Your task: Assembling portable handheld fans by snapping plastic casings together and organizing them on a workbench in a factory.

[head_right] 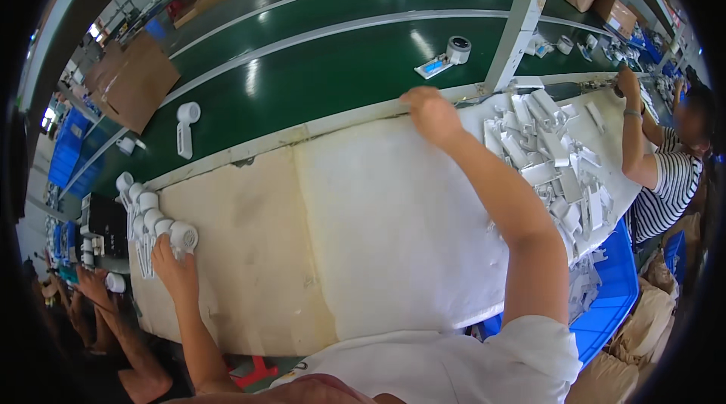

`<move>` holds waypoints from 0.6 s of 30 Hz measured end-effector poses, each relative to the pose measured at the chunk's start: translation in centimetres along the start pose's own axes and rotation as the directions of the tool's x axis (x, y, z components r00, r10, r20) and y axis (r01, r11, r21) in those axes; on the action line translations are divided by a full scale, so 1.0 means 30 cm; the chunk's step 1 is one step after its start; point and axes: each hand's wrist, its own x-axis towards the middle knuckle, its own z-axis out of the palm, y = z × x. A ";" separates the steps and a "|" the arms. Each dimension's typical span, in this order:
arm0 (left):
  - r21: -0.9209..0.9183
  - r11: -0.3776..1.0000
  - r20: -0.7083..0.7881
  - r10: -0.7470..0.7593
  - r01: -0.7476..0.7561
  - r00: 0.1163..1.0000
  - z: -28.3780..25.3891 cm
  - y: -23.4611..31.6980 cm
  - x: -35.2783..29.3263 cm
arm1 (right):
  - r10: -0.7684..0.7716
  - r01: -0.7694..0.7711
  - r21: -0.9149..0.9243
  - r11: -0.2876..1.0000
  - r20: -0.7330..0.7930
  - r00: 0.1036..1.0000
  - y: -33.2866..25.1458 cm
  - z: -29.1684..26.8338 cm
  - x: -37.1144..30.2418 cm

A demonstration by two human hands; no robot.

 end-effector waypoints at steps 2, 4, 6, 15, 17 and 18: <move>-0.177 0.971 -0.005 0.165 -0.164 0.986 0.025 0.051 -0.029 | 0.065 -0.079 -0.114 0.990 -0.124 0.990 0.136 0.007 0.086; -0.438 0.883 0.064 0.216 -0.168 0.974 0.076 0.122 -0.043 | 0.168 -0.211 -0.171 0.962 -0.238 0.957 0.290 0.014 0.172; -0.525 0.845 0.194 0.231 -0.098 0.954 0.109 0.214 -0.028 | 0.402 -0.436 -0.055 0.898 -0.298 0.866 0.398 0.017 0.253; -0.440 0.896 0.477 0.285 -0.055 0.831 0.175 0.396 0.082 | 0.658 -0.660 -0.047 0.749 -0.056 0.751 0.480 0.043 0.413; -0.360 0.923 0.499 0.313 -0.135 0.808 0.195 0.407 0.071 | 0.547 -0.546 0.053 0.836 -0.149 0.824 0.466 0.057 0.364; -0.362 0.923 0.492 0.310 -0.133 0.814 0.179 0.419 0.071 | 0.419 -0.396 0.140 0.908 -0.246 0.874 0.412 0.046 0.350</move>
